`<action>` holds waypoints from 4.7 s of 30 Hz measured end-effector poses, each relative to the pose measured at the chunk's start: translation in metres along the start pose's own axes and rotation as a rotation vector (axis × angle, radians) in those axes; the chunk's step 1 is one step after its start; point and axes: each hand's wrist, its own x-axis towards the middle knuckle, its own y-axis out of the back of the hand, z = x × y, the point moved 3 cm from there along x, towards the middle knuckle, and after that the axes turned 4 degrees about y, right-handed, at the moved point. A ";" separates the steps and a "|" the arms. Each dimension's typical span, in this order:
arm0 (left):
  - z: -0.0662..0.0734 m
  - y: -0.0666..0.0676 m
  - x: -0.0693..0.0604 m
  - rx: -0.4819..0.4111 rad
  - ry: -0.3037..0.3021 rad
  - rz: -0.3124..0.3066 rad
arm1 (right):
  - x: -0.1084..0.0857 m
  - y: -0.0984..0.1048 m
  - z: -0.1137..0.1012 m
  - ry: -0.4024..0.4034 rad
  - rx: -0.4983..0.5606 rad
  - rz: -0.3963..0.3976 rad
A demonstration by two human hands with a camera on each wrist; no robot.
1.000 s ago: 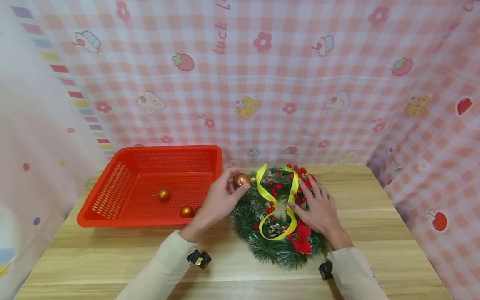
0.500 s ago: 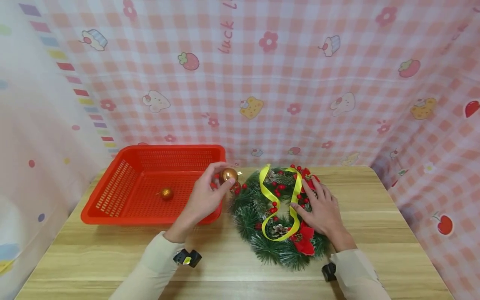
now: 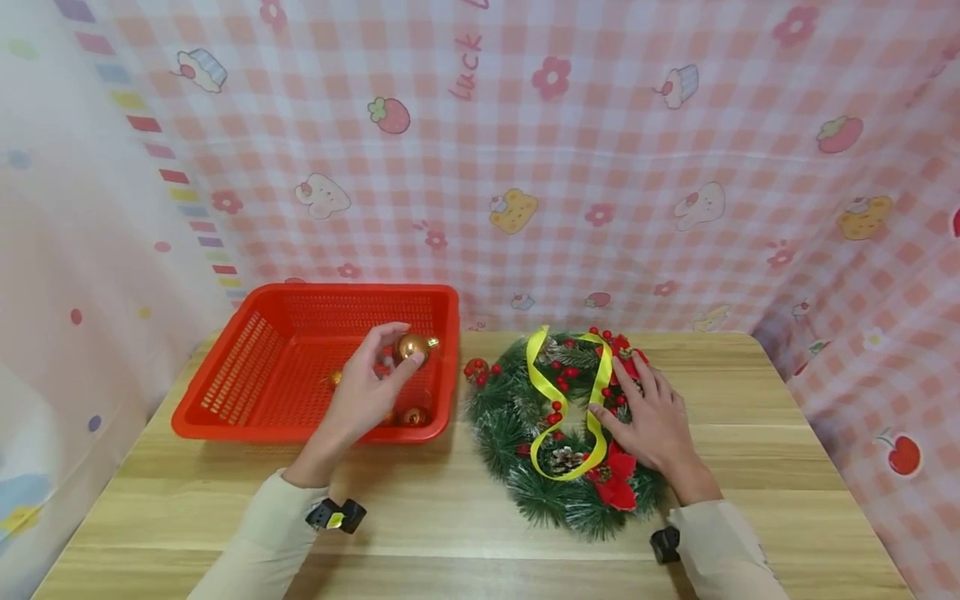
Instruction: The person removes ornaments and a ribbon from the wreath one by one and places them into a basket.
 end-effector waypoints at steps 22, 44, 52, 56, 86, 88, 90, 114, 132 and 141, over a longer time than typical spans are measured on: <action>-0.024 0.029 -0.006 0.089 0.034 0.052 | 0.001 0.002 -0.001 -0.005 0.012 -0.008; -0.008 -0.023 -0.008 0.426 -0.007 -0.081 | 0.002 0.001 0.000 -0.014 0.007 -0.012; -0.008 -0.054 -0.012 0.597 0.011 -0.120 | 0.003 -0.001 0.003 0.025 -0.001 -0.018; -0.011 -0.059 -0.013 0.672 0.029 -0.119 | 0.003 0.000 0.009 0.061 -0.017 -0.023; -0.017 -0.062 -0.012 0.755 0.056 -0.138 | -0.026 -0.002 -0.080 -0.597 0.209 -0.158; -0.016 -0.062 -0.012 0.754 0.050 -0.138 | -0.027 -0.004 -0.079 -0.603 0.192 -0.157; -0.016 -0.063 -0.011 0.758 0.045 -0.139 | -0.028 -0.006 -0.077 -0.604 0.184 -0.152; -0.014 -0.064 -0.013 0.756 0.054 -0.152 | -0.022 0.006 -0.014 -0.049 0.127 -0.082; -0.015 -0.063 -0.011 0.783 0.052 -0.150 | -0.045 0.012 -0.083 -0.485 0.105 -0.008; -0.014 -0.063 -0.013 0.756 0.044 -0.144 | -0.038 -0.009 -0.071 -0.546 0.123 0.075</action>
